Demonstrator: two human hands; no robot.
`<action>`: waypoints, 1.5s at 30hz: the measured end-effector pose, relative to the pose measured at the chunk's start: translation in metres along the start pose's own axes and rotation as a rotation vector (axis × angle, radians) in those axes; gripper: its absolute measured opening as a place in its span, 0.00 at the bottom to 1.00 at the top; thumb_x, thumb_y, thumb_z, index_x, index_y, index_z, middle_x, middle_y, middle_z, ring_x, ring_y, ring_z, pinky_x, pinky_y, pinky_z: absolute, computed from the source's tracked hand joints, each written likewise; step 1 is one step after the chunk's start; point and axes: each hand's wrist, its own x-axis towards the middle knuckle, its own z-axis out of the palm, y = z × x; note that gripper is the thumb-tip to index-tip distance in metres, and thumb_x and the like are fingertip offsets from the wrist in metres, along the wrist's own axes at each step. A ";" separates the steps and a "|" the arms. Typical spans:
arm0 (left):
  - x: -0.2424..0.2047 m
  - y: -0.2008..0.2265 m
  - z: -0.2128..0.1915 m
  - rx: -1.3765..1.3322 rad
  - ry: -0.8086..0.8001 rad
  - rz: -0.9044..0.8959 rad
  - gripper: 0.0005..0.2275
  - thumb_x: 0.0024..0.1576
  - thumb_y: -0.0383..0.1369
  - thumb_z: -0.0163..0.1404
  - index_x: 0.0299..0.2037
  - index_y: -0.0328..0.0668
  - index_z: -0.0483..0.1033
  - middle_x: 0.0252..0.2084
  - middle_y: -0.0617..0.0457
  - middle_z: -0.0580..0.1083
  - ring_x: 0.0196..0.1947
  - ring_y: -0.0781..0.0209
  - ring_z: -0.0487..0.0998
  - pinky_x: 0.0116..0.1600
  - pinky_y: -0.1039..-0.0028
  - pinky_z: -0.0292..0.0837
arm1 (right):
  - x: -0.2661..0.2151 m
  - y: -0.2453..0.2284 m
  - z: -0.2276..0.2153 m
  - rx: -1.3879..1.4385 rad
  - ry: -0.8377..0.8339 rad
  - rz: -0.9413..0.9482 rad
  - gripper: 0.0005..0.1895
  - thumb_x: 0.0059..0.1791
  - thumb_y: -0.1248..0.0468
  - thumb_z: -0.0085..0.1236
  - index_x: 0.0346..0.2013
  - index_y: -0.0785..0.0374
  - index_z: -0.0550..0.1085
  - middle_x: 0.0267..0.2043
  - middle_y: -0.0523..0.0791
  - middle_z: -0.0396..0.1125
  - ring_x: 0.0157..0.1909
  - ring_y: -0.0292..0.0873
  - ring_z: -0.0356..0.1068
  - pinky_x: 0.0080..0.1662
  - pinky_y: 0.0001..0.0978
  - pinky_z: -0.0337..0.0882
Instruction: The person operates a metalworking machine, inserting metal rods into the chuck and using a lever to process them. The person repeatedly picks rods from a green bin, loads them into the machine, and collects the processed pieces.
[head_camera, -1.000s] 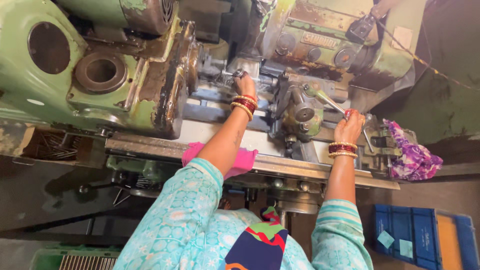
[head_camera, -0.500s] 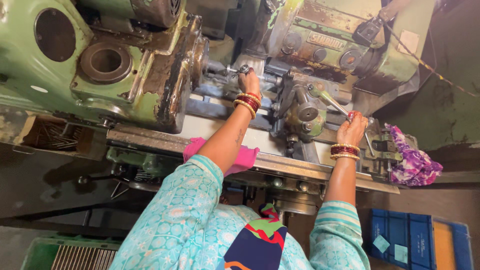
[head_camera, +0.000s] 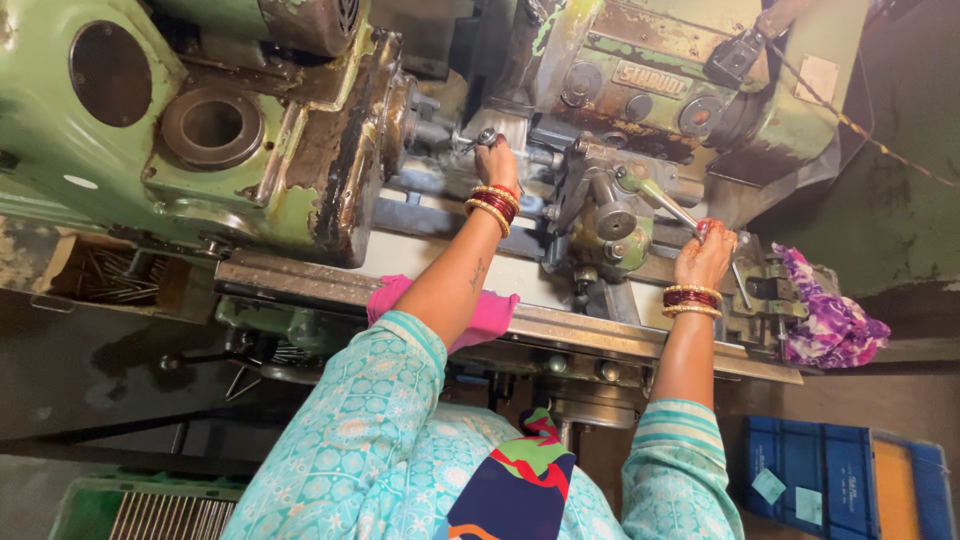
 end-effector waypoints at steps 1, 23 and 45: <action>0.000 0.002 -0.001 -0.010 0.001 -0.004 0.16 0.58 0.35 0.48 0.51 0.31 0.73 0.55 0.36 0.75 0.54 0.41 0.76 0.58 0.59 0.69 | -0.001 -0.002 -0.001 0.031 -0.020 0.056 0.15 0.49 0.78 0.46 0.49 0.65 0.72 0.46 0.53 0.63 0.46 0.54 0.65 0.45 0.43 0.67; 0.019 -0.024 0.007 0.038 0.002 0.018 0.16 0.58 0.37 0.48 0.48 0.29 0.74 0.47 0.37 0.77 0.46 0.41 0.79 0.51 0.58 0.72 | 0.000 0.000 -0.005 0.016 0.000 -0.106 0.20 0.44 0.79 0.45 0.49 0.68 0.72 0.44 0.55 0.63 0.47 0.58 0.64 0.49 0.47 0.66; 0.035 -0.051 0.016 0.074 0.031 0.179 0.17 0.61 0.38 0.50 0.42 0.21 0.73 0.46 0.30 0.74 0.43 0.41 0.76 0.51 0.57 0.70 | 0.000 0.007 -0.003 0.010 -0.014 -0.091 0.19 0.46 0.79 0.47 0.50 0.67 0.72 0.45 0.57 0.62 0.49 0.60 0.64 0.51 0.49 0.66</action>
